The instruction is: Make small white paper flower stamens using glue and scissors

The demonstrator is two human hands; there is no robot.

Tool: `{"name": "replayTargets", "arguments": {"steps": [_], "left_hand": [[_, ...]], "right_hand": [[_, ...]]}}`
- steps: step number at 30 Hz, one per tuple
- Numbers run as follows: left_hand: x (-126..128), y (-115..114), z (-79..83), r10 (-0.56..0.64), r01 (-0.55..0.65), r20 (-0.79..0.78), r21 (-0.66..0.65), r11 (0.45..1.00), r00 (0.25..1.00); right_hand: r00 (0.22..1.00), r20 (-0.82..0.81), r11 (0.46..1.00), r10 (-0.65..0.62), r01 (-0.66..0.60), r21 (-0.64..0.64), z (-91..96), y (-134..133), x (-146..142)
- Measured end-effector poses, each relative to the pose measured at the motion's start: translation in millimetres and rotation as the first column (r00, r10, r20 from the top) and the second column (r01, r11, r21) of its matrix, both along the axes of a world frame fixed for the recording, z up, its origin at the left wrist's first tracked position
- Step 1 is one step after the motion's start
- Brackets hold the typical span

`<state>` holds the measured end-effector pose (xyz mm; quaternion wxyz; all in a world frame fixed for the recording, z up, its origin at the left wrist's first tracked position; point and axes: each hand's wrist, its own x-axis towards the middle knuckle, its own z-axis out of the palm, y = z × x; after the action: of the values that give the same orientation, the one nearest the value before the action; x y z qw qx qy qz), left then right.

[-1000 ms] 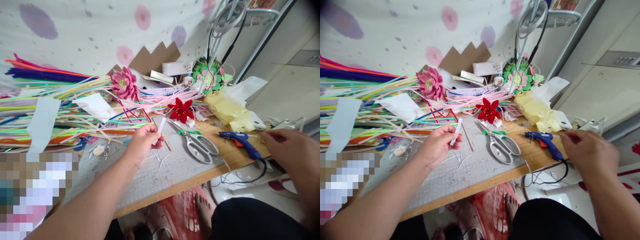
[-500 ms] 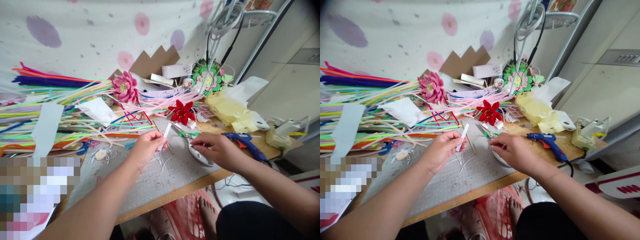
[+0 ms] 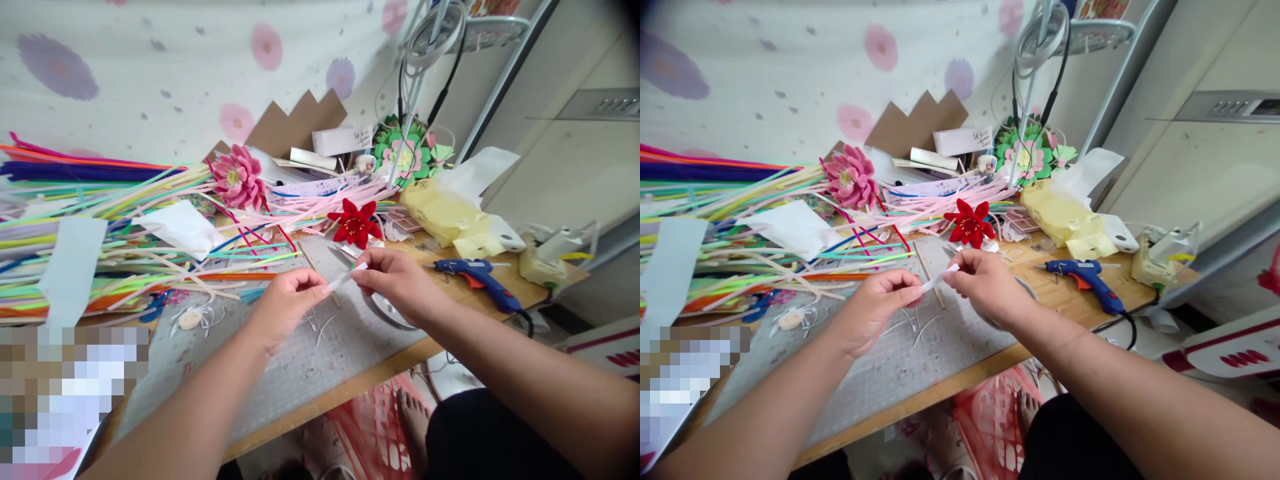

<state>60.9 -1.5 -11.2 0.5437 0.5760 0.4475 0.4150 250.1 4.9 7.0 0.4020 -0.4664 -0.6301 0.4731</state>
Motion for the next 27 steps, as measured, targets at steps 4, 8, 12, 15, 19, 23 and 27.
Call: {"name": "replayTargets", "arguments": {"steps": [4,8,12,15,19,23,27], "left_hand": [[-0.5,0.9,-0.3,0.090,-0.089,0.158,-0.018,0.996,0.983],[7.4,-3.8,-0.7,0.092,-0.032,0.431,-0.145,0.989,0.897],[14.1,-7.6,-4.5,0.100,-0.022,0.461,-0.172,0.985,0.882],[12.8,-6.5,-5.2,0.128,-0.068,0.417,-0.155,0.986,0.900],[7.2,-3.8,-2.4,0.145,-0.101,0.350,-0.142,0.985,0.926],[5.4,-3.6,-1.3,0.134,-0.096,0.316,-0.132,0.987,0.939],[5.9,-3.4,-1.2,0.137,-0.100,0.317,-0.131,0.986,0.939]], "right_hand": [[0.993,0.104,0.993,0.063,-0.053,-0.102,-1.6,-4.8,6.1],[0.992,-0.123,0.991,-0.027,0.010,-0.134,-8.0,-13.3,-5.0],[0.979,-0.201,0.991,-0.039,0.012,-0.132,-13.7,-21.4,-20.0],[0.997,-0.051,0.997,0.061,-0.064,-0.050,-12.0,-20.7,-12.7],[0.798,0.601,0.961,-0.048,-0.127,0.245,-10.8,-10.5,28.6],[0.415,0.899,0.968,-0.141,-0.133,0.214,-18.7,-2.6,61.0],[0.296,0.945,0.979,-0.141,-0.102,0.178,-22.5,-2.2,62.2]]}}
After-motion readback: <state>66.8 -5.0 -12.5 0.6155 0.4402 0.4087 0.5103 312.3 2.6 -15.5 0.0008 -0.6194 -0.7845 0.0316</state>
